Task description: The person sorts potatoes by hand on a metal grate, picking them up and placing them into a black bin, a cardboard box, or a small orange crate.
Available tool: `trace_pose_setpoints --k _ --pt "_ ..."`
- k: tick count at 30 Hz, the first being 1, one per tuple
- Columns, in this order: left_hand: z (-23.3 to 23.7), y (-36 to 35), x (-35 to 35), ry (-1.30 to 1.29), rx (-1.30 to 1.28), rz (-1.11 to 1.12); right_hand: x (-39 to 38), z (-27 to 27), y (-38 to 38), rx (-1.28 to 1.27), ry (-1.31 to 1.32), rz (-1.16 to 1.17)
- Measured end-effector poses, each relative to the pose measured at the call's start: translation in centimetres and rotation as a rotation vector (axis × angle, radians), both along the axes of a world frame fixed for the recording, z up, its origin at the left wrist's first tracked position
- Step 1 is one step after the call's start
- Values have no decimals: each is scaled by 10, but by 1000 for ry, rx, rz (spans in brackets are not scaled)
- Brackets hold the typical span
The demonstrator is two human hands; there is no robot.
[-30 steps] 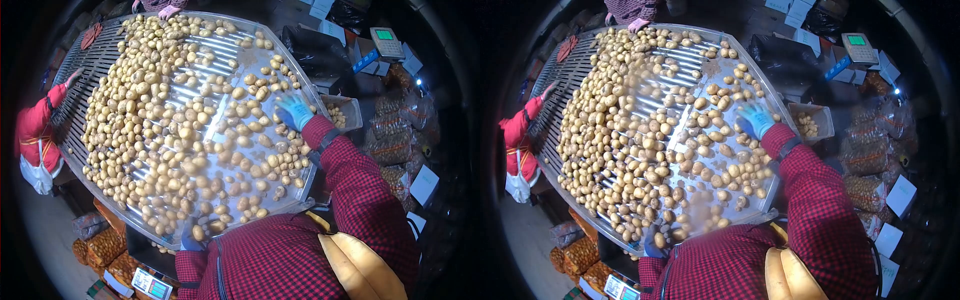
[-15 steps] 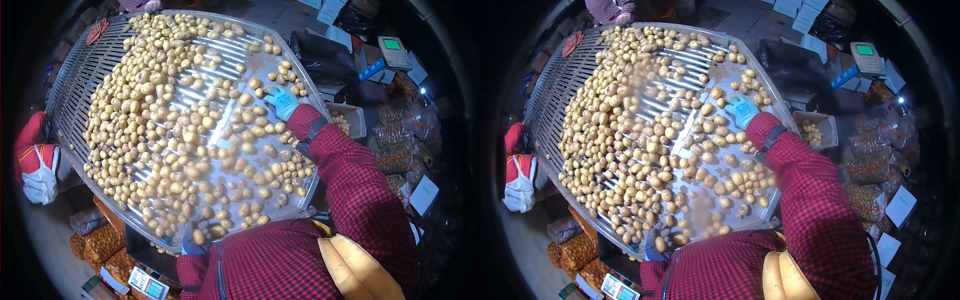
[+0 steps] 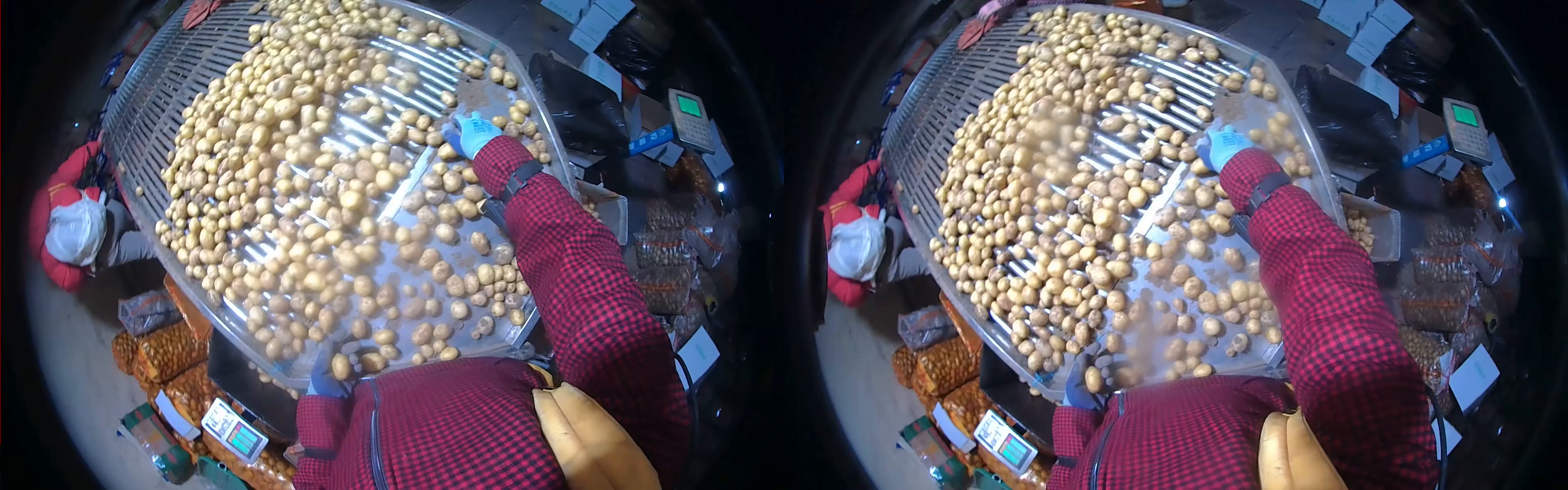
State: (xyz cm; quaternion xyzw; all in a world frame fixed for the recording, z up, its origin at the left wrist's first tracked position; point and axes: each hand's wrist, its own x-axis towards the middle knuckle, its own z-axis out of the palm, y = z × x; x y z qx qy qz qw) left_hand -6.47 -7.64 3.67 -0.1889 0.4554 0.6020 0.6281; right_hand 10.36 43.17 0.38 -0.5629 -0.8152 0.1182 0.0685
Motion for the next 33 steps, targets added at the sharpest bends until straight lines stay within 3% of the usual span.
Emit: trace_pose_setpoints --k 3,4,5,7,9,11,12,13,14,15,17,18,19,20,21,24,29,31,33 --pt "9 2 2 82 9 -43 12 6 -4 -58 185 57" --pt "4 1 -7 6 35 -139 23 -4 11 -213 339 1" --pt "8 2 -10 269 127 -330 27 -14 24 -368 490 -54" --pt "16 8 -13 802 306 -700 25 10 -2 -309 633 -56" --pt "-5 26 -22 1127 503 -761 11 16 -49 -523 1002 33" --pt "-2 52 -19 1085 587 -700 -9 27 -115 -1038 1238 47" --pt "17 66 -8 871 563 -619 -20 30 -154 -1298 1338 54" --pt "17 78 -9 403 527 -451 -32 32 -197 -699 868 512" --pt "17 89 -11 -30 425 -214 -44 63 -222 -671 693 579" --pt "12 91 -16 -204 529 -170 -55 94 -236 -643 518 639" --pt "-1 89 -23 -569 724 -38 -74 64 -216 -428 589 633" --pt "-9 86 -24 -778 809 35 -85 55 -195 -168 575 623" --pt "-18 84 -26 -983 880 84 -97 45 -169 92 398 679" --pt "-14 79 -26 -1162 822 202 -108 45 -146 132 195 728" --pt "-8 72 -25 -1338 751 322 -115 45 -133 167 -6 769" --pt "11 58 -29 -1822 492 680 -122 42 -116 75 -185 852" --pt "2 39 -33 -2984 -86 1600 -108 38 -116 25 -255 847" --pt "33 50 -27 -3059 -148 1627 -96 30 -121 -44 -238 764" --pt "42 59 -21 -3228 -225 1797 -82 27 -126 -206 -169 626"
